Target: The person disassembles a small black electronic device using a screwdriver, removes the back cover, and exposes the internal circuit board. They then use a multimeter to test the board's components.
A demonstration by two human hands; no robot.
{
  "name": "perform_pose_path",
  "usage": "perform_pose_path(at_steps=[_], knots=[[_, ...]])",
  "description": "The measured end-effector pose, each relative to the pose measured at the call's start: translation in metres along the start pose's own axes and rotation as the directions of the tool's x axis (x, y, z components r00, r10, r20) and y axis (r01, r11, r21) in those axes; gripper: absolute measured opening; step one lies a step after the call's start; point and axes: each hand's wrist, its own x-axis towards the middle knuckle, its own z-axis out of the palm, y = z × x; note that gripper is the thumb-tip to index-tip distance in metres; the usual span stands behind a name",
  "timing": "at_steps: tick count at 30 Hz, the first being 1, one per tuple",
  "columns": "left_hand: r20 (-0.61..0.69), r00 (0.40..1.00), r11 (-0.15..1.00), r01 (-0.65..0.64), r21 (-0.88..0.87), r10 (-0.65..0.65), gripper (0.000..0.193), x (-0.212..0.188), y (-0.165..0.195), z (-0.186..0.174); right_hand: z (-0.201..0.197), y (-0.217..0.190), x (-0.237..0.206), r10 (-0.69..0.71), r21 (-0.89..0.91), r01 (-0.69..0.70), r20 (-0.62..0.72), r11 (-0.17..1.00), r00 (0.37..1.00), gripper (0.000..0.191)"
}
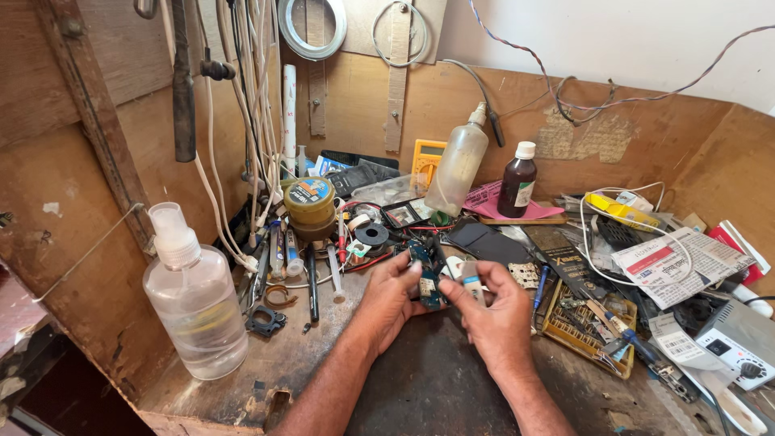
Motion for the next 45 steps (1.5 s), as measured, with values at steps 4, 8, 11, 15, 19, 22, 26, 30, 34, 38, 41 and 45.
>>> perform_pose_path(at_steps=[4,8,11,15,19,22,26,30,34,38,41,45], knots=[[-0.002,1.0,0.999,-0.023,-0.039,0.023,0.038,0.0,-0.001,-0.003,-0.002,0.0,0.003,-0.008,0.109,0.021,-0.122,0.994,0.993,0.024],[-0.017,1.0,0.996,-0.01,-0.083,0.009,0.04,0.0,0.002,-0.003,-0.006,0.006,0.006,-0.001,0.142,0.037,-0.241,0.989,0.971,0.022],[-0.046,0.999,0.996,0.001,-0.086,-0.005,0.038,-0.001,0.004,-0.001,-0.009,0.012,0.01,0.019,0.193,0.048,-0.329,0.98,0.944,0.019],[-0.016,1.0,0.998,0.016,-0.064,-0.017,0.038,-0.004,0.007,0.001,-0.017,0.021,0.018,0.069,0.361,0.091,-0.408,0.928,0.911,0.018],[0.014,1.0,0.998,0.023,-0.061,-0.022,0.039,-0.005,0.009,0.003,-0.024,0.033,0.027,0.117,0.392,0.101,-0.494,0.915,0.862,0.015],[0.021,0.999,0.998,0.026,-0.051,-0.025,0.04,-0.006,0.009,0.004,-0.029,0.042,0.034,0.105,0.375,0.128,-0.542,0.918,0.834,0.015],[0.021,0.999,0.998,0.032,-0.052,-0.031,0.041,-0.007,0.01,0.005,-0.03,0.049,0.04,0.103,0.338,0.097,-0.528,0.936,0.843,0.027],[-0.044,0.997,0.991,0.058,-0.124,-0.064,0.035,-0.006,0.013,0.007,-0.028,0.048,0.037,0.059,0.092,-0.016,-0.492,0.996,0.868,0.069],[-0.058,0.996,0.979,0.061,-0.196,-0.074,0.042,-0.006,0.015,0.008,-0.027,0.047,0.034,-0.104,-0.299,-0.046,-0.467,0.953,0.878,0.087],[-0.033,0.997,0.973,0.057,-0.224,-0.066,0.048,-0.007,0.014,0.005,-0.026,0.048,0.034,-0.314,-0.567,0.065,-0.354,0.821,0.881,0.091],[-0.017,0.998,0.974,0.054,-0.219,-0.059,0.042,-0.003,0.011,0.002,-0.024,0.047,0.031,-0.434,-0.686,0.154,-0.256,0.711,0.864,0.079],[0.049,0.999,0.972,0.024,-0.235,-0.013,0.043,0.002,0.004,-0.004,-0.016,0.037,0.02,-0.533,-0.648,0.345,-0.113,0.68,0.839,0.048]])
